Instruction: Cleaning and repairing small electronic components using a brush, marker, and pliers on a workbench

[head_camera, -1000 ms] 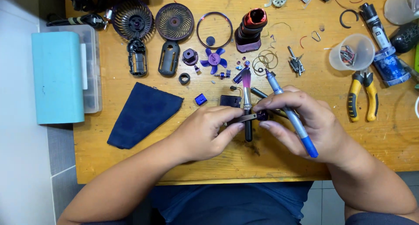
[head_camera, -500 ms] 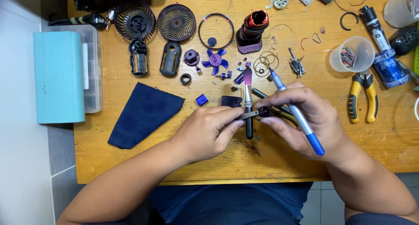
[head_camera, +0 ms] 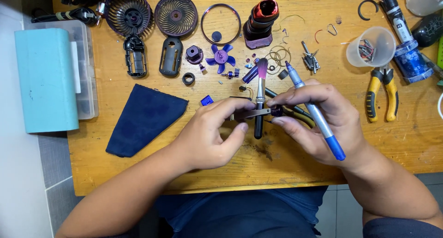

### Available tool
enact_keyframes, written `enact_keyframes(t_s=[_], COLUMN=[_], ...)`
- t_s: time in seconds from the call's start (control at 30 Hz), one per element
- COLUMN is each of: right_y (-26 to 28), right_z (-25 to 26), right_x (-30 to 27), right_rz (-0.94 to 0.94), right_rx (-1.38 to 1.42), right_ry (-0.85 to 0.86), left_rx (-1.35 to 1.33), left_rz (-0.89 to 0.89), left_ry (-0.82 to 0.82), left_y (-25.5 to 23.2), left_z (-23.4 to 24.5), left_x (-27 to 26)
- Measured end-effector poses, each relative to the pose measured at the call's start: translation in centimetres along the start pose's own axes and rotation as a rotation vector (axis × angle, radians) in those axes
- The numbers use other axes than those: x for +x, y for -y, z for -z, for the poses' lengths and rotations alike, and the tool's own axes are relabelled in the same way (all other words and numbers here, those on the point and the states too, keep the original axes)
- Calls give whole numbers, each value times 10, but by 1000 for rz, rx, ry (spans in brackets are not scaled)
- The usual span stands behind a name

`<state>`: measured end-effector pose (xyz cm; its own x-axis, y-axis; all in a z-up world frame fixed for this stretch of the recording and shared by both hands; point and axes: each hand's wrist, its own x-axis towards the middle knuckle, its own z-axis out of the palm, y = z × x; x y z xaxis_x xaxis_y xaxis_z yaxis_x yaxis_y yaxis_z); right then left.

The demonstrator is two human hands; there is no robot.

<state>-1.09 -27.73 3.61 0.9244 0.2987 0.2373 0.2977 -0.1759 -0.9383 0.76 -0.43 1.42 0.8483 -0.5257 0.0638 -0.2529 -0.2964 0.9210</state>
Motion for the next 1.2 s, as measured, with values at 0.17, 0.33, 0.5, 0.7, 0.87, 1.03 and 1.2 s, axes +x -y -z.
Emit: enact_keyframes(t_s=[0.17,0.33,0.5,0.7,0.87,1.03,1.2], right_y=[0,-4,-6,-9,-18,-28,-27], right_z=[1,-3,-5,-5,-5,-5,-6], right_x=[1,-2,-10,-10,-11,-10,-9], right_rz=[38,115,130,136,149,149,162], right_rx=[-26,15,-123,-135,-193,-217,-206], right_ry=[50,135,130,152,165,174,184], left_rx=[-471,-793,-972,-892,-857,-845,-749], left_rz=[221,269,394,336,260,278,258], left_ry=[75,133,141,117,94,73,54], left_y=[20,26,27,37,43,41,38], left_z=[-2,-7,-12,-20,-29,-34,-34], left_x=[2,4,3,-1,-3,-2,-1])
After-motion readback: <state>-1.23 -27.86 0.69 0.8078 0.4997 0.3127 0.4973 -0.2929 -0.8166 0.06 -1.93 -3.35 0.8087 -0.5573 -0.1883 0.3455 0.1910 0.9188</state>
